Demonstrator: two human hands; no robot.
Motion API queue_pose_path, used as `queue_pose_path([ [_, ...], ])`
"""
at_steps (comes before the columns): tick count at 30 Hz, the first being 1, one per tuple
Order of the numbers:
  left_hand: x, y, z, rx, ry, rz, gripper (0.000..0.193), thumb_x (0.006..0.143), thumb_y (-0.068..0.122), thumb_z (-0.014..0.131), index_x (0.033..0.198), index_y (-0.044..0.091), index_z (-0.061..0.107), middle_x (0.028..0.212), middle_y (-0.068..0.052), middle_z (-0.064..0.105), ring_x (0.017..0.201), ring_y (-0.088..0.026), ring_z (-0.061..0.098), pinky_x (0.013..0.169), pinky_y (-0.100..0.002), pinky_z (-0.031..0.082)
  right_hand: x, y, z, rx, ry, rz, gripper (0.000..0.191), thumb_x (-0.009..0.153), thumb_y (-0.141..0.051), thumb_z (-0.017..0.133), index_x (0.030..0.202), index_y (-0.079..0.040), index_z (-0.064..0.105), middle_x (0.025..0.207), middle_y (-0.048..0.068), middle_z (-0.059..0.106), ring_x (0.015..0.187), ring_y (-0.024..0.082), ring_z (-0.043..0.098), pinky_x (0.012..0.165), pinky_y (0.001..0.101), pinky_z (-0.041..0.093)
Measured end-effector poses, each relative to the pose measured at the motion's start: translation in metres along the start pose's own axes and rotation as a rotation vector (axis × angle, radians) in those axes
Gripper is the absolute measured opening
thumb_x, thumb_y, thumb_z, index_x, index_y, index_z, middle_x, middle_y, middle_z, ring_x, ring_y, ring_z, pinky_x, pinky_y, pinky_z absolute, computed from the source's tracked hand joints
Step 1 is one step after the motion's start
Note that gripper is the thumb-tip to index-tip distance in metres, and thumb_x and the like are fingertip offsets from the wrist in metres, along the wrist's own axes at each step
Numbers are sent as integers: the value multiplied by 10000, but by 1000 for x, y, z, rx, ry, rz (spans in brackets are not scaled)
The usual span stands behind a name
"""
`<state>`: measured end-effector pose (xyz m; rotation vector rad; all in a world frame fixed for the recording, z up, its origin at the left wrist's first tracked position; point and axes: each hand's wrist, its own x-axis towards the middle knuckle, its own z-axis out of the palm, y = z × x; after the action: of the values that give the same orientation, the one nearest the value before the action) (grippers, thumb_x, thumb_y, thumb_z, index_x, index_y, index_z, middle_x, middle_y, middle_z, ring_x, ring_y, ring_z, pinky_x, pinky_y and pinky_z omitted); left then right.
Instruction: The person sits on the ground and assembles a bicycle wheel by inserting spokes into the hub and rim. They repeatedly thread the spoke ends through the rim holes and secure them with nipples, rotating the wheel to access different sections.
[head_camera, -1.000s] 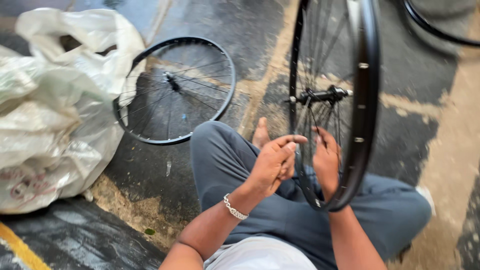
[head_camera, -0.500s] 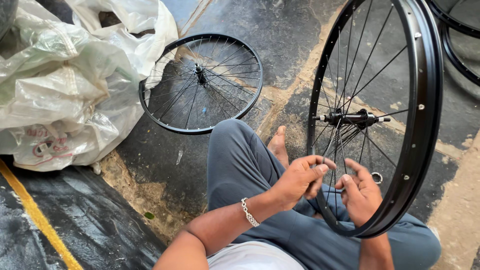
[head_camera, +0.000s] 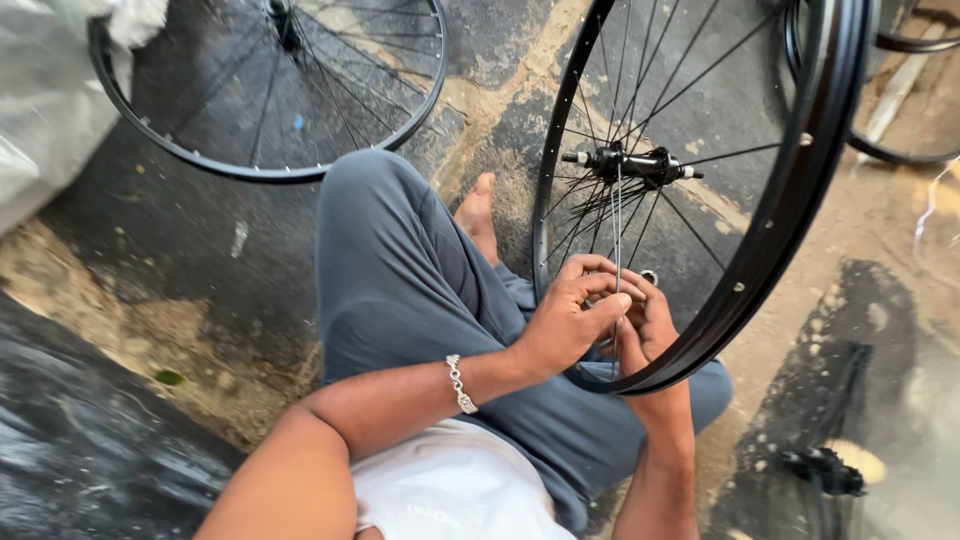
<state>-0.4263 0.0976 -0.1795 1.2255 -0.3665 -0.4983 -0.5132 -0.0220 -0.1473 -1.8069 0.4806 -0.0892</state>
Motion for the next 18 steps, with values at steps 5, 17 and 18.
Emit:
queue_pose_path([
  [5, 8, 12, -21, 359, -21, 363, 192, 965, 214, 663, 1013, 36, 718, 1232, -105, 666, 1130, -233, 651, 1010, -319, 493, -14, -30, -1, 163, -98, 34, 671, 1025, -238, 579, 1574, 29, 299, 1132, 146, 687, 897, 145, 699, 748, 260, 563],
  [17, 35, 29, -27, 102, -238, 145, 269, 951, 311, 672, 934, 45, 716, 967, -31, 619, 797, -129, 625, 706, -292, 513, -54, -27, 33, 567, 34, -156, 1126, 897, -825, 464, 1662, -44, 196, 739, 57, 558, 744, 194, 562, 881, 411, 477],
  [18, 36, 32, -25, 81, -215, 149, 275, 960, 315, 676, 938, 43, 715, 962, -33, 611, 800, -130, 615, 710, -294, 508, -54, -28, 33, 535, 74, -158, 1102, 899, -803, 486, 1658, -60, 194, 741, 53, 545, 735, 190, 553, 859, 411, 476],
])
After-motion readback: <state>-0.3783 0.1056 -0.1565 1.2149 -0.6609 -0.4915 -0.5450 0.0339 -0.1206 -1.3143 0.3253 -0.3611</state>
